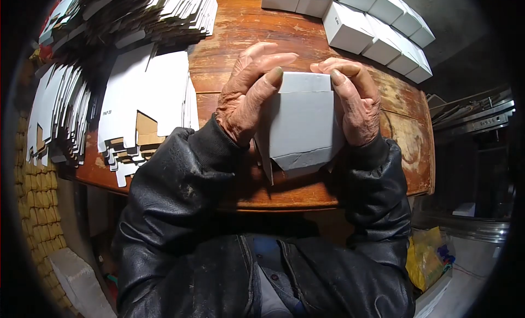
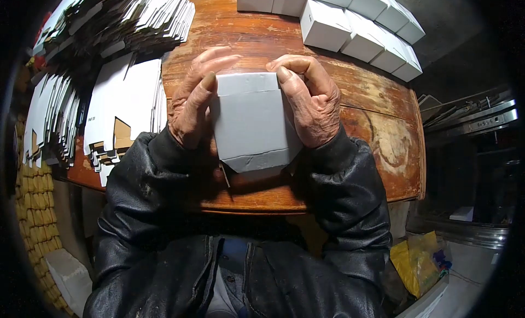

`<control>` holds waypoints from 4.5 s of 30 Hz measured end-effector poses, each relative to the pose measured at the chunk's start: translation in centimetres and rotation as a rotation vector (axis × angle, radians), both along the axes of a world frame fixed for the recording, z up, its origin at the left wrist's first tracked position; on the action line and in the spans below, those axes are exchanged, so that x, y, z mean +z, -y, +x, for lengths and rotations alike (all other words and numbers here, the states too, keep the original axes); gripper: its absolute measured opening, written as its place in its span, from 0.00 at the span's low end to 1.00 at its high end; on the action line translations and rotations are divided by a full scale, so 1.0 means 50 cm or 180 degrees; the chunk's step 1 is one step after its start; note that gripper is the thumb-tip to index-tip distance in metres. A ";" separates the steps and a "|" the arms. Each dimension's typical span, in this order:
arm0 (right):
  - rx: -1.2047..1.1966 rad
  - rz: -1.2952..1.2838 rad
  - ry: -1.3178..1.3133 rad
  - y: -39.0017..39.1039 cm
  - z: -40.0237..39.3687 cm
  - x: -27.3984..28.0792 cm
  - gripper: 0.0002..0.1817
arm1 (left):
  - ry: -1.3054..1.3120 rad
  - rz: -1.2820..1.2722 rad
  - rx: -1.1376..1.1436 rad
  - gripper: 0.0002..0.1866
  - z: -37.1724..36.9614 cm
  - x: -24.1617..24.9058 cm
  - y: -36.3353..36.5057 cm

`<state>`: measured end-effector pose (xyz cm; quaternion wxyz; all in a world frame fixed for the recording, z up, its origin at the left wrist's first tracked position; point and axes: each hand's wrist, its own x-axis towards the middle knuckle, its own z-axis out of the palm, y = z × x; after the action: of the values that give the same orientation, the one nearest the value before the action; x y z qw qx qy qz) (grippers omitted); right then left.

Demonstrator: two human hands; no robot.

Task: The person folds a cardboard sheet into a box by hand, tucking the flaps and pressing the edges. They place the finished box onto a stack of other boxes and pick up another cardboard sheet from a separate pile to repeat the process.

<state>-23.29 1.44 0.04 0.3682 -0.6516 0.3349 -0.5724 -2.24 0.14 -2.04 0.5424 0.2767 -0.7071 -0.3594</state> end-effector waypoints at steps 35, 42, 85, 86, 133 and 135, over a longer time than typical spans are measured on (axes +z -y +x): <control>-0.0144 0.1816 -0.0300 0.048 0.001 -0.007 0.40 | -0.0247 0.1443 0.0173 0.35 -0.015 0.027 0.015; -0.1233 0.0955 -0.1190 0.103 -0.034 -0.080 0.32 | -0.1005 0.1688 0.0705 0.32 -0.013 -0.004 0.053; -0.0887 -0.1888 -0.2612 0.018 -0.047 0.042 0.23 | 0.0505 -0.0170 0.0543 0.17 0.021 0.060 -0.009; -0.0907 -0.1906 -0.2628 0.018 -0.046 0.042 0.24 | 0.0528 -0.0175 0.0551 0.18 0.019 0.052 -0.007; -0.0949 -0.2106 -0.2368 0.021 -0.013 0.009 0.27 | 0.1019 -0.0285 0.1689 0.09 -0.001 0.050 0.032; -0.0930 -0.2099 -0.2362 0.022 -0.012 0.010 0.27 | 0.1254 -0.0283 0.1685 0.07 0.004 0.058 0.031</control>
<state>-23.87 0.37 0.54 -0.0841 -0.8386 0.3322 -0.4233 -2.04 -1.39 0.84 0.4813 0.4910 -0.7170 -0.1143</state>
